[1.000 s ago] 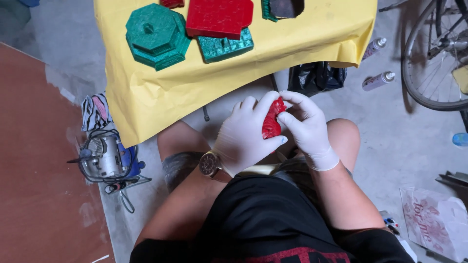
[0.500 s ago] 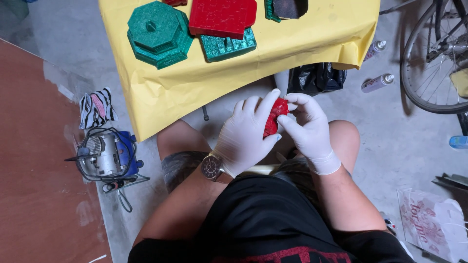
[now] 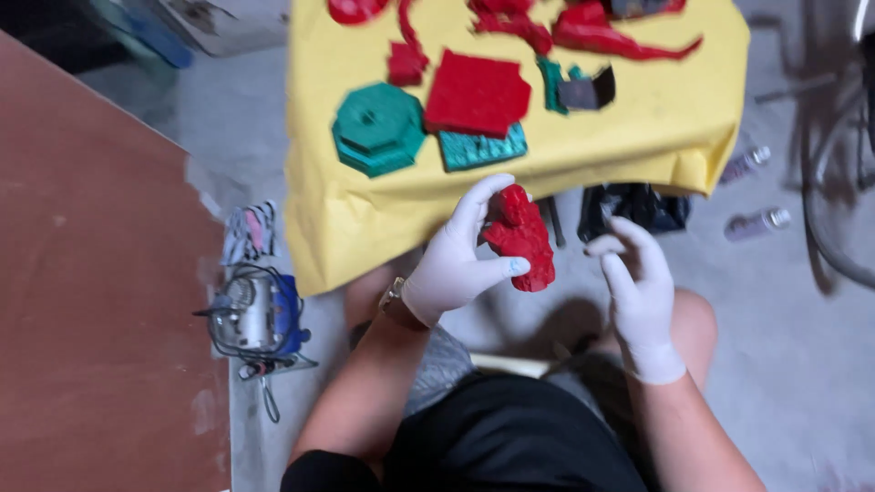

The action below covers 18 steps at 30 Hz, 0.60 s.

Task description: Sanding and deburring a 3D printed plastic part to smooth its surfaces and edges.

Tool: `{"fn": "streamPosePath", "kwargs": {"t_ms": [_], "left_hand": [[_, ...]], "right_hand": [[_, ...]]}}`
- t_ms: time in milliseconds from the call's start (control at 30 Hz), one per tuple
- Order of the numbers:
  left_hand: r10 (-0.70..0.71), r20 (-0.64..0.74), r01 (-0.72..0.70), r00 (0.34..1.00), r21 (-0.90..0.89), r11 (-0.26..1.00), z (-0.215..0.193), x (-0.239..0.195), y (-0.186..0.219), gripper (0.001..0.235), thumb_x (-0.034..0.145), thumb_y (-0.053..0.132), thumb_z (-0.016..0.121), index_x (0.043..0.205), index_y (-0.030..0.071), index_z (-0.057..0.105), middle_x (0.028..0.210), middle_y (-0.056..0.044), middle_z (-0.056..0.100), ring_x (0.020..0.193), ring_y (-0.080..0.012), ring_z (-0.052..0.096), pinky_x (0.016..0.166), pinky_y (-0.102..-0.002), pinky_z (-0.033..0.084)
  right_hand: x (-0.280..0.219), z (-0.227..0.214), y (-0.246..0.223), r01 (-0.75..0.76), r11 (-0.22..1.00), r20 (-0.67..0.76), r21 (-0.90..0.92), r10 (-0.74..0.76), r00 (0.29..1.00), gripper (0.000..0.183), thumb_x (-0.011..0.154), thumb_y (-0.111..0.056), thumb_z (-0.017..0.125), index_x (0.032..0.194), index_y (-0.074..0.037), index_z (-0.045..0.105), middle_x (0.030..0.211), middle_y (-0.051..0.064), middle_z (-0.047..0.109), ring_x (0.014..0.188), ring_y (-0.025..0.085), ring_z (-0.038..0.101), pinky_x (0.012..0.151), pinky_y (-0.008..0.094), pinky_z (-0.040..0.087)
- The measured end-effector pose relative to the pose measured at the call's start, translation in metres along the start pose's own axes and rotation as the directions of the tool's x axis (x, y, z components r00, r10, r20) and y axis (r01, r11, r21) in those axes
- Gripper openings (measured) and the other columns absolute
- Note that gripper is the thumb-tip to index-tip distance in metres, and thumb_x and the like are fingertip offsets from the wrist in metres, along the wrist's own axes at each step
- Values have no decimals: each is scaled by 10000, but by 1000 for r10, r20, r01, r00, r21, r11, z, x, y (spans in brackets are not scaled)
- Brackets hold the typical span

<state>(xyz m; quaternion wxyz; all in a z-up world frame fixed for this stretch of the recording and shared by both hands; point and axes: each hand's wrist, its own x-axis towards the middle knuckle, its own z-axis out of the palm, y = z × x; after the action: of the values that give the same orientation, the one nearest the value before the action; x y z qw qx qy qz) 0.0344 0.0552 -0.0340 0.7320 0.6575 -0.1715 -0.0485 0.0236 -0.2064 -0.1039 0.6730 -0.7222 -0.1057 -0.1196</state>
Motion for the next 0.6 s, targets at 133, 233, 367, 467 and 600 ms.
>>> {"fn": "streamPosePath", "kwargs": {"t_ms": [133,233,367,467,600], "left_hand": [[174,-18,-174,985,-14,985,-39,26,12,948,829,-4,830,1612,164,322,1578,-130,433,1465,-215,373,1202,-461,334],[243,-13,-242,970,38,969,-58,40,29,989,777,-1,866,1607,139,347,1611,-118,399,1505,-189,316,1252,-420,252],[154,22,-154,988,256,954,-60,42,65,834,808,113,791,1523,108,361,1542,-116,437,1481,-261,403,1271,-419,262],[130,42,-137,991,279,950,-60,42,66,824,799,112,784,1512,119,372,1535,-113,444,1478,-263,404,1277,-442,237],[131,50,-140,990,305,942,-59,40,65,824,792,106,788,1508,119,381,1532,-113,456,1480,-261,406,1288,-449,223]], "right_hand": [[-6,1,44,-84,996,-36,-43,82,996,366,1033,-29,586,1397,5,574,991,178,700,982,225,664,994,384,501],[-14,3,65,-246,969,-69,-32,244,967,304,1043,-57,583,1335,20,619,966,177,705,921,209,635,936,381,520],[-12,16,50,-479,878,-62,27,479,875,358,984,-168,604,1299,-5,656,961,162,722,938,204,680,900,320,517],[-11,20,40,-489,872,-41,30,490,871,343,967,-150,618,1278,-15,670,963,165,736,944,214,698,919,319,519],[-8,24,41,-475,879,-16,44,476,879,336,959,-148,620,1261,-10,673,936,174,741,939,234,712,911,327,521]]}}
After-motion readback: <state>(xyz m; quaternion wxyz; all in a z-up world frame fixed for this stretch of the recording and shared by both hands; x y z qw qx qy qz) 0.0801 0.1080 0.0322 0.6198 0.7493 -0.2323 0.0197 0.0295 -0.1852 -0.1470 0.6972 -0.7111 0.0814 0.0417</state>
